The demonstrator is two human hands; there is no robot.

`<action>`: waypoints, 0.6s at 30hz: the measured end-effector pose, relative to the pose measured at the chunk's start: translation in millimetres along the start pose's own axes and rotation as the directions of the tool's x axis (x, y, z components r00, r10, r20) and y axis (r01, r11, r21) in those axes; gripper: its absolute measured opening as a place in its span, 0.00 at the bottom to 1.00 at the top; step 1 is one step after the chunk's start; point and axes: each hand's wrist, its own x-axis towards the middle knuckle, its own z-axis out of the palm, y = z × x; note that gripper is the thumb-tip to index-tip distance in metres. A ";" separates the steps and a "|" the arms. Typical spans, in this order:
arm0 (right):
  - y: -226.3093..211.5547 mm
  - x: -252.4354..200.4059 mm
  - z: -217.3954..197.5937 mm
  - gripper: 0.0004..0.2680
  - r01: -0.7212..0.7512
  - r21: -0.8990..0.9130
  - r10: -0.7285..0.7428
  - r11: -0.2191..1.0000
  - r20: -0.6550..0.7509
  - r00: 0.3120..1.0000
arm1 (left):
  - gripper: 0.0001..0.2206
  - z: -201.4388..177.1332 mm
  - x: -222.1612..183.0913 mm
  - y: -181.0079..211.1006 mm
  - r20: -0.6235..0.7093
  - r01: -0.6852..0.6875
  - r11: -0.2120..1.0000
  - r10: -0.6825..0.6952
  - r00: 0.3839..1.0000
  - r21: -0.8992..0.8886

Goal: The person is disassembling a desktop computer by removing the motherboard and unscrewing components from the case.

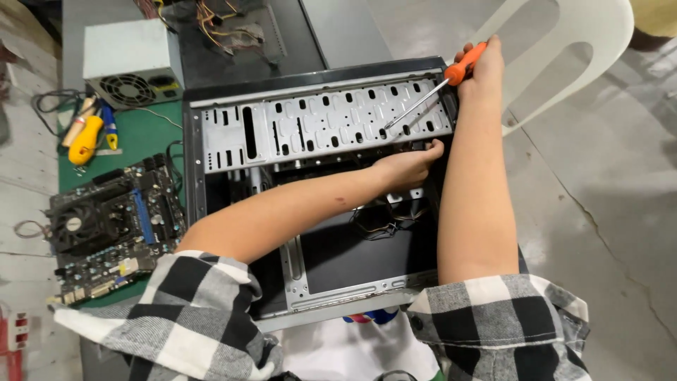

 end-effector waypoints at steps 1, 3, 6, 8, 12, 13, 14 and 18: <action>-0.4 0.8 -0.4 0.12 0.012 -0.021 -0.012 1.000 0.005 1.000 | 0.24 -3.5 -2.0 -2.9 0.017 -0.004 1.000 0.004 1.000 0.014; 5.3 29.1 -2.5 0.13 0.030 -0.037 -0.029 0.999 0.011 1.000 | 0.25 -3.5 -1.2 -1.1 0.031 -0.007 0.999 0.006 1.000 0.035; 7.9 65.9 -0.9 0.12 0.030 0.007 -0.030 1.000 0.001 1.000 | 0.22 4.4 1.4 0.6 -0.043 0.054 0.998 -0.053 0.998 0.019; 3.1 26.5 -0.2 0.12 0.007 -0.026 -0.008 1.000 -0.026 1.000 | 0.20 1.8 -7.3 -2.6 -0.067 0.070 0.998 -0.070 0.995 0.006; 10.0 59.1 -0.9 0.12 0.050 -0.047 -0.052 0.998 -0.030 0.998 | 0.21 -7.3 9.7 14.2 -0.055 -0.034 0.999 0.034 0.998 -0.011; 9.8 55.6 -0.6 0.13 0.045 -0.072 -0.047 0.996 -0.023 0.999 | 0.17 -7.1 32.7 38.2 -0.173 0.018 0.998 -0.027 0.985 -0.058; 10.1 52.6 -0.4 0.13 0.040 -0.098 -0.041 0.994 -0.016 0.999 | 0.13 -6.6 55.9 62.5 -0.285 0.063 0.992 -0.092 0.954 -0.112; 16.1 69.9 -9.3 0.12 0.045 0.009 -0.045 0.999 0.004 0.999 | 0.15 -48.5 30.1 71.9 -0.273 0.094 0.986 -0.129 0.953 -0.137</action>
